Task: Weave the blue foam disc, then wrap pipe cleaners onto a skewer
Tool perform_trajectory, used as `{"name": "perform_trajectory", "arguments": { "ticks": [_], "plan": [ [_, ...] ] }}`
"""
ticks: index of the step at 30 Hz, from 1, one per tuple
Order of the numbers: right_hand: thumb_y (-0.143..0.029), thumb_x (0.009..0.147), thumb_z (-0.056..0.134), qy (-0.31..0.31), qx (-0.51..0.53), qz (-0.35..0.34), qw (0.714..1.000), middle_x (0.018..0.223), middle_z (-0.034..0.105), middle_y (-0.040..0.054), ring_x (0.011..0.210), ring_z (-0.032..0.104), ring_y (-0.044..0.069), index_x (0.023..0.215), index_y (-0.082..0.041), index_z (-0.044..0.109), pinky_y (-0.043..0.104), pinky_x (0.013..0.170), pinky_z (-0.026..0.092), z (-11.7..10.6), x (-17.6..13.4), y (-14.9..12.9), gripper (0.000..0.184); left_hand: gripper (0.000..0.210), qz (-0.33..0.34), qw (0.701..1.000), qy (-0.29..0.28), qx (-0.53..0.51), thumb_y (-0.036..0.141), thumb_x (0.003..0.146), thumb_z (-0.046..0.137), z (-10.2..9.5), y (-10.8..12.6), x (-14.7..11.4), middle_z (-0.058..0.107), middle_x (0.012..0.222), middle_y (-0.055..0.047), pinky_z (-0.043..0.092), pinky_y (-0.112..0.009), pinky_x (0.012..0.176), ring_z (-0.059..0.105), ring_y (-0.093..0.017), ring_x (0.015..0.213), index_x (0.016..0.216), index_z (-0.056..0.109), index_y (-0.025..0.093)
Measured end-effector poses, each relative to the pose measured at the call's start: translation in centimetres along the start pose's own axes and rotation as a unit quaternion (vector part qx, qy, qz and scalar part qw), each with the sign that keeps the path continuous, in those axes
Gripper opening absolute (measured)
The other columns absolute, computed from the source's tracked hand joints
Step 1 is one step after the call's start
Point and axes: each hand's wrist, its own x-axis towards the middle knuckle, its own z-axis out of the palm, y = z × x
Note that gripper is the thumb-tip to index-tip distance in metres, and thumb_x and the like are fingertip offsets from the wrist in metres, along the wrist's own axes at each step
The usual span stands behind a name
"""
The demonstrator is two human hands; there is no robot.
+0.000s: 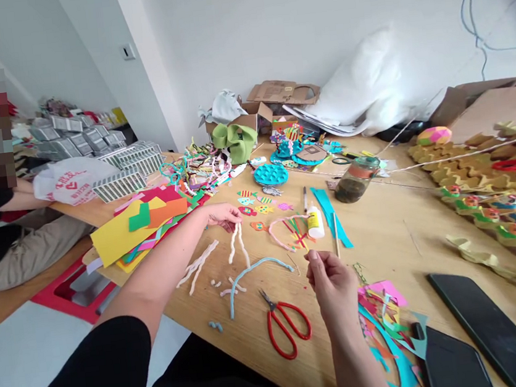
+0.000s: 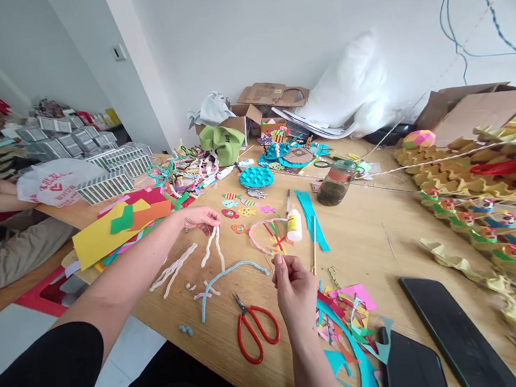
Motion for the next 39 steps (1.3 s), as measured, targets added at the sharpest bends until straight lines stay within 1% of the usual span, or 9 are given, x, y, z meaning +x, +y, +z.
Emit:
{"name": "perform_trajectory", "arguments": {
  "ticks": [4, 7, 12, 16, 22, 26, 31, 36, 39],
  "plan": [
    [-0.055, 0.083, 0.048, -0.038, -0.048, -0.008, 0.998, 0.053, 0.050, -0.0016, 0.047, 0.046, 0.012, 0.080, -0.016, 0.057, 0.023, 0.045, 0.036, 0.4, 0.0, 0.5, 0.040, 0.023, -0.015, 1.000, 0.002, 0.000, 0.020, 0.051, 0.081, -0.5, 0.2, 0.1, 0.067, 0.062, -0.006, 0.050, -0.027, 0.059, 0.063, -0.015, 0.055, 0.066, 0.065, 0.015],
    [-0.046, 0.088, 0.045, -0.051, -0.152, -0.067, 0.985, 0.063, 0.057, 0.0021, 0.057, 0.052, 0.016, 0.086, -0.017, 0.060, 0.026, 0.055, 0.041, 0.9, 0.0, 1.4, 0.033, 0.023, -0.026, 0.999, 0.018, 0.007, 0.016, 0.050, 0.081, -0.6, 0.1, 0.7, 0.066, 0.062, -0.006, 0.050, -0.028, 0.059, 0.063, -0.015, 0.054, 0.065, 0.065, 0.014],
    [-0.024, 0.089, 0.045, -0.062, -0.371, -0.232, 0.897, 0.090, 0.060, 0.0105, 0.084, 0.049, 0.025, 0.104, -0.018, 0.063, 0.037, 0.077, 0.039, 2.1, 0.4, 3.4, 0.025, 0.022, -0.034, 0.997, 0.054, 0.041, 0.011, 0.047, 0.080, -0.6, -0.3, 2.3, 0.063, 0.054, -0.002, 0.049, -0.026, 0.054, 0.061, -0.015, 0.048, 0.061, 0.065, 0.015],
    [-0.015, 0.085, 0.048, -0.085, -0.453, -0.232, 0.857, 0.094, 0.058, 0.0123, 0.086, 0.046, 0.027, 0.106, -0.017, 0.063, 0.038, 0.076, 0.037, 2.6, 0.5, 4.2, 0.026, 0.018, -0.021, 0.995, 0.072, 0.065, 0.016, 0.050, 0.080, -0.1, -0.7, 2.9, 0.062, 0.051, -0.004, 0.047, -0.025, 0.048, 0.058, -0.014, 0.042, 0.061, 0.065, 0.014],
    [-0.007, 0.082, 0.046, -0.117, -0.503, -0.209, 0.831, 0.090, 0.057, 0.0126, 0.087, 0.046, 0.027, 0.084, -0.017, 0.063, 0.037, 0.074, 0.037, 3.0, 0.3, 4.2, 0.020, 0.017, 0.006, 0.991, 0.099, 0.090, 0.018, 0.054, 0.078, 1.0, -1.0, 2.5, 0.060, 0.048, -0.002, 0.045, -0.022, 0.045, 0.057, -0.014, 0.041, 0.064, 0.065, 0.014],
    [-0.008, 0.084, 0.045, -0.100, -0.496, -0.223, 0.833, 0.085, 0.056, 0.0107, 0.083, 0.046, 0.025, 0.079, -0.018, 0.059, 0.036, 0.072, 0.037, 3.0, 0.4, 4.9, 0.017, 0.026, 0.031, 0.984, 0.144, 0.102, 0.016, 0.057, 0.076, 1.1, -0.5, 1.7, 0.058, 0.048, 0.003, 0.041, -0.020, 0.041, 0.052, -0.010, 0.035, 0.081, 0.066, 0.013],
    [-0.017, 0.089, 0.043, -0.032, -0.435, -0.255, 0.863, 0.080, 0.057, 0.0082, 0.077, 0.046, 0.023, 0.082, -0.018, 0.056, 0.035, 0.070, 0.037, 2.8, 0.8, 4.8, 0.015, 0.032, 0.087, 0.972, 0.184, 0.120, 0.023, 0.070, 0.069, 2.1, -0.3, -1.1, 0.063, 0.067, 0.001, 0.038, -0.016, 0.041, 0.052, -0.006, 0.043, 0.100, 0.063, 0.013],
    [-0.024, 0.091, 0.042, 0.011, -0.342, -0.296, 0.892, 0.079, 0.059, 0.0063, 0.077, 0.048, 0.021, 0.084, -0.019, 0.055, 0.034, 0.071, 0.039, 2.8, 0.4, 3.2, 0.016, 0.041, 0.158, 0.981, 0.108, 0.039, 0.037, 0.076, 0.063, 7.9, -2.5, -4.6, 0.068, 0.089, -0.009, 0.046, -0.020, 0.058, 0.062, -0.011, 0.069, 0.108, 0.060, 0.011],
    [-0.026, 0.090, 0.045, 0.015, -0.283, -0.289, 0.914, 0.079, 0.060, 0.0058, 0.079, 0.051, 0.021, 0.084, -0.020, 0.057, 0.035, 0.073, 0.041, 3.0, -0.1, 2.5, 0.015, 0.051, 0.151, 0.984, 0.073, -0.055, 0.037, 0.068, 0.070, 11.0, -3.9, -5.8, 0.068, 0.079, -0.007, 0.049, -0.025, 0.062, 0.063, -0.013, 0.065, 0.109, 0.059, 0.010]
  ]
}}
